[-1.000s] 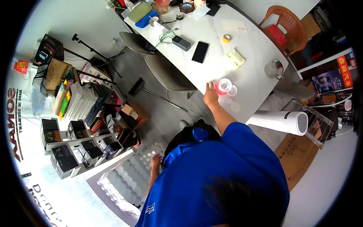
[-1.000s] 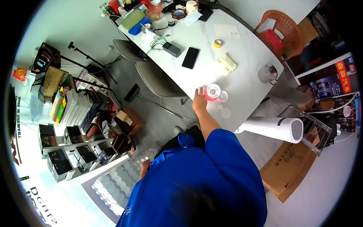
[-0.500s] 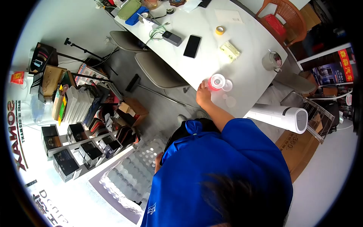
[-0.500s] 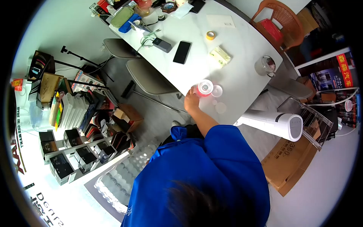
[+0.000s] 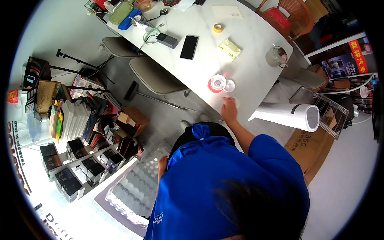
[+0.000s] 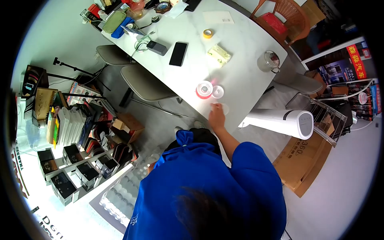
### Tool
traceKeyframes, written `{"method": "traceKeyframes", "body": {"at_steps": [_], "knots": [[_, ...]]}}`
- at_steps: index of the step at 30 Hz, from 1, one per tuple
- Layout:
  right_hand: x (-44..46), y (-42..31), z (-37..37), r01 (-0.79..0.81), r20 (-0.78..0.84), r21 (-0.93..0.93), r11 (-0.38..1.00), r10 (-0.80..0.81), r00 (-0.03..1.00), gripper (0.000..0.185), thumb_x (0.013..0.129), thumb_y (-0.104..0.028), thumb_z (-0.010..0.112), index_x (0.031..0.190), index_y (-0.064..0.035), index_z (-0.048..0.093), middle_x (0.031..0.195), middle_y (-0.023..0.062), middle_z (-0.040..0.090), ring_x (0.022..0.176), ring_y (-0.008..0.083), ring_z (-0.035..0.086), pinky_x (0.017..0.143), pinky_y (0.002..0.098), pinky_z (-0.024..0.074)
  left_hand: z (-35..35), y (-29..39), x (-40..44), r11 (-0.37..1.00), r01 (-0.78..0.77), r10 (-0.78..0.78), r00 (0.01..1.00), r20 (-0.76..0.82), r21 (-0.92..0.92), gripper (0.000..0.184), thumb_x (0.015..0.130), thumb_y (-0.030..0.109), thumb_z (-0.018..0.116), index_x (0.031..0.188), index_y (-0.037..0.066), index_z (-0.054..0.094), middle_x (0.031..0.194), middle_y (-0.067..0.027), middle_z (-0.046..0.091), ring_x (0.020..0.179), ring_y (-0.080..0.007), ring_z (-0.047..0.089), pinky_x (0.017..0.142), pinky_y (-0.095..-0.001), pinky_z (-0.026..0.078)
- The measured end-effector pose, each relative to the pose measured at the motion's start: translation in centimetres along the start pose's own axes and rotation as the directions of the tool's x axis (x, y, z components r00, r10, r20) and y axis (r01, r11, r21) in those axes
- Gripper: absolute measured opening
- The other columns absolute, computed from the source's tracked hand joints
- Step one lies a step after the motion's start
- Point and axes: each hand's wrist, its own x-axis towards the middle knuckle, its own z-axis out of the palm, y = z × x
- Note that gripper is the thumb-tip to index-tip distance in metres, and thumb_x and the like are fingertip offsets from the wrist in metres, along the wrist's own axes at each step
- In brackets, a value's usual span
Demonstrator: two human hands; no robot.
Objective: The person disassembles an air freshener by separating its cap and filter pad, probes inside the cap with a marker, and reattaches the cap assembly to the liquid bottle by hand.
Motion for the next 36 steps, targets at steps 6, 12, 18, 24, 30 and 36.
{"method": "traceKeyframes", "body": {"at_steps": [6, 12, 18, 24, 30, 36], "knots": [[-0.1, 3.9, -2.6, -0.133, -0.089, -0.339, 0.931, 0.109, 0.990, 0.061, 0.069, -0.022, 0.079, 0.123, -0.0121, 0.053, 0.125, 0.0116, 0.047, 0.117, 0.0352, 0.045, 0.096, 0.0467, 0.0410, 3.8, -7.5, 2.8, 1.000, 0.026, -0.026, 0.999, 0.022, -0.013, 0.032, 0.092, 0.029, 0.053, 0.112, 0.009, 0.069, 0.108, -0.0133, 0.068, 0.103, -0.0267, 0.065, 0.090, -0.0368, 0.049], [1.5, 5.4, -2.2, -0.212, 0.080, -0.321, 0.923, 0.250, 0.965, 0.064, 0.066, -0.018, 0.081, 0.120, -0.0065, 0.049, 0.122, 0.0165, 0.050, 0.116, 0.0355, 0.046, 0.097, 0.0429, 0.0410, 0.6, 1.5, 0.3, 0.963, -0.112, 0.108, 0.994, 0.033, 0.247, 0.034, 0.091, 0.028, 0.052, 0.111, 0.006, 0.068, 0.102, -0.0154, 0.069, 0.098, -0.0299, 0.066, 0.087, -0.0384, 0.051], [1.5, 6.4, -2.2, -0.545, -0.182, 0.228, 0.807, 0.585, 0.790, 0.055, 0.071, -0.009, 0.076, 0.117, -0.0029, 0.047, 0.112, 0.0189, 0.057, 0.104, 0.0335, 0.057, 0.090, 0.0399, 0.0461, 0.7, 6.4, -1.9, 0.942, 0.183, -0.194, 0.981, -0.011, -0.281, 0.034, 0.089, 0.027, 0.056, 0.111, 0.004, 0.067, 0.099, -0.0168, 0.070, 0.096, -0.0287, 0.066, 0.085, -0.0379, 0.051], [7.0, 0.5, -6.2, -0.267, -0.092, 0.695, 0.668, 0.450, 0.888, 0.034, 0.081, -0.006, 0.072, 0.112, 0.0005, 0.059, 0.097, 0.0095, 0.066, 0.084, 0.0163, 0.063, 0.073, 0.0273, 0.0511, 4.0, -1.6, -1.0, 0.990, 0.124, -0.128, 0.989, -0.069, -0.067, 0.034, 0.091, 0.029, 0.053, 0.114, 0.008, 0.067, 0.104, -0.0133, 0.070, 0.101, -0.0275, 0.066, 0.086, -0.0378, 0.050], [11.2, -2.3, -3.9, -0.103, -0.018, 0.676, 0.730, 0.156, 0.988, 0.024, 0.083, -0.004, 0.069, 0.107, -0.0004, 0.066, 0.092, 0.0079, 0.069, 0.083, 0.0136, 0.064, 0.074, 0.0263, 0.0515, 2.9, 1.9, -3.5, 0.981, 0.188, -0.190, 0.979, -0.067, -0.036, 0.034, 0.092, 0.031, 0.051, 0.112, 0.009, 0.069, 0.105, -0.0149, 0.069, 0.102, -0.0304, 0.065, 0.087, -0.0396, 0.050], [12.5, -3.1, -2.6, -0.136, -0.020, 0.465, 0.875, 0.164, 0.986, 0.019, 0.081, -0.006, 0.071, 0.100, -0.0026, 0.069, 0.086, 0.0065, 0.071, 0.077, 0.0147, 0.065, 0.071, 0.0290, 0.0511, 2.8, 2.3, -3.2, 0.990, 0.139, -0.137, 0.988, -0.075, 0.015, 0.034, 0.091, 0.031, 0.053, 0.112, 0.009, 0.068, 0.106, -0.0158, 0.069, 0.099, -0.0311, 0.067, 0.085, -0.0387, 0.051]]}}
